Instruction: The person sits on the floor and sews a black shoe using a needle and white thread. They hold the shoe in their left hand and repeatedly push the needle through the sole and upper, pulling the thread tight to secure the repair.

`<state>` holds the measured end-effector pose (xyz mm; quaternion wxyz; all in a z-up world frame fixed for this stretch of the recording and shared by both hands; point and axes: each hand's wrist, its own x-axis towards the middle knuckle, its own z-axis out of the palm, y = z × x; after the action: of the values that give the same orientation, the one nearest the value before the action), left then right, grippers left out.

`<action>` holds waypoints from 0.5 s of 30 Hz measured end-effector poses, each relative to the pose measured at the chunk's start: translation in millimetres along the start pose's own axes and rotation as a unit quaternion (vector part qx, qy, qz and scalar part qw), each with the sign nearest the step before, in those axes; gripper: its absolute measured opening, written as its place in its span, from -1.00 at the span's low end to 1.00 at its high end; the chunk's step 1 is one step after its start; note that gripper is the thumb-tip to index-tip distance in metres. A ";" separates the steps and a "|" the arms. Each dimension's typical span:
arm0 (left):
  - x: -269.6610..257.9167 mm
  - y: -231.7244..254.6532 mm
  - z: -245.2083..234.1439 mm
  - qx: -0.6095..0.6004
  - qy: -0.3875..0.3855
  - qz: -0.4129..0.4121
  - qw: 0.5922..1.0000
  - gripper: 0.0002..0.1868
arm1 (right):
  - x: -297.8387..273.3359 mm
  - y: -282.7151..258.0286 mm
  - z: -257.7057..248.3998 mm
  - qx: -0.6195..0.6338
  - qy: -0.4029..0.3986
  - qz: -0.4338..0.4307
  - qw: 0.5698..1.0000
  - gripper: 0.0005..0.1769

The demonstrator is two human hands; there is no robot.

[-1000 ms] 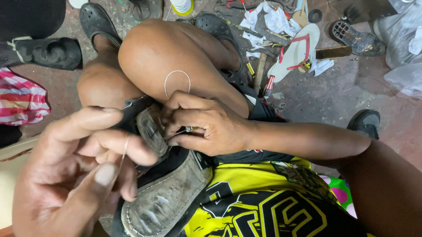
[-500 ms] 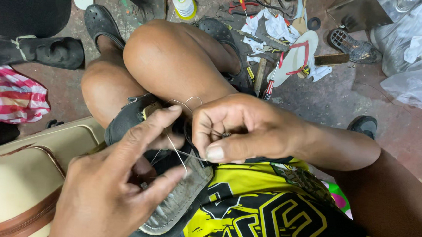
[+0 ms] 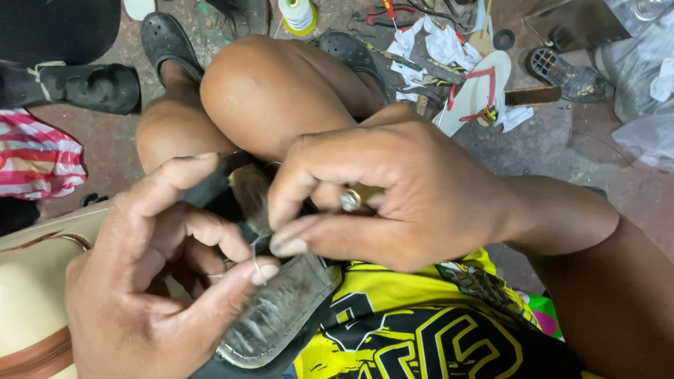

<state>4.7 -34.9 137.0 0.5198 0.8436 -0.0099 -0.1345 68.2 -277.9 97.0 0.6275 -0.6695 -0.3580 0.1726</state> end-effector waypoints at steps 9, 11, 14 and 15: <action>0.4 -1.2 0.4 0.108 -0.087 0.025 0.990 0.04 | -16.3 4.5 -1.0 0.042 0.003 0.018 0.999 -0.88; 7.1 -2.5 0.7 0.171 -0.117 -0.029 0.978 0.17 | -12.5 4.8 2.5 0.068 0.013 0.023 0.997 -0.89; 5.5 -1.6 4.0 0.199 -0.092 -0.011 0.976 0.24 | -3.8 4.9 13.4 0.001 0.019 0.038 0.999 -0.84; 3.5 -1.0 5.7 0.198 -0.074 0.012 0.977 0.24 | -0.9 6.1 17.2 -0.037 0.021 0.045 0.998 -0.81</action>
<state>6.6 -40.0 133.0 0.3421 0.9173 -0.0851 -0.1852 57.5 -266.0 88.3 0.6011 -0.7112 -0.3209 0.1732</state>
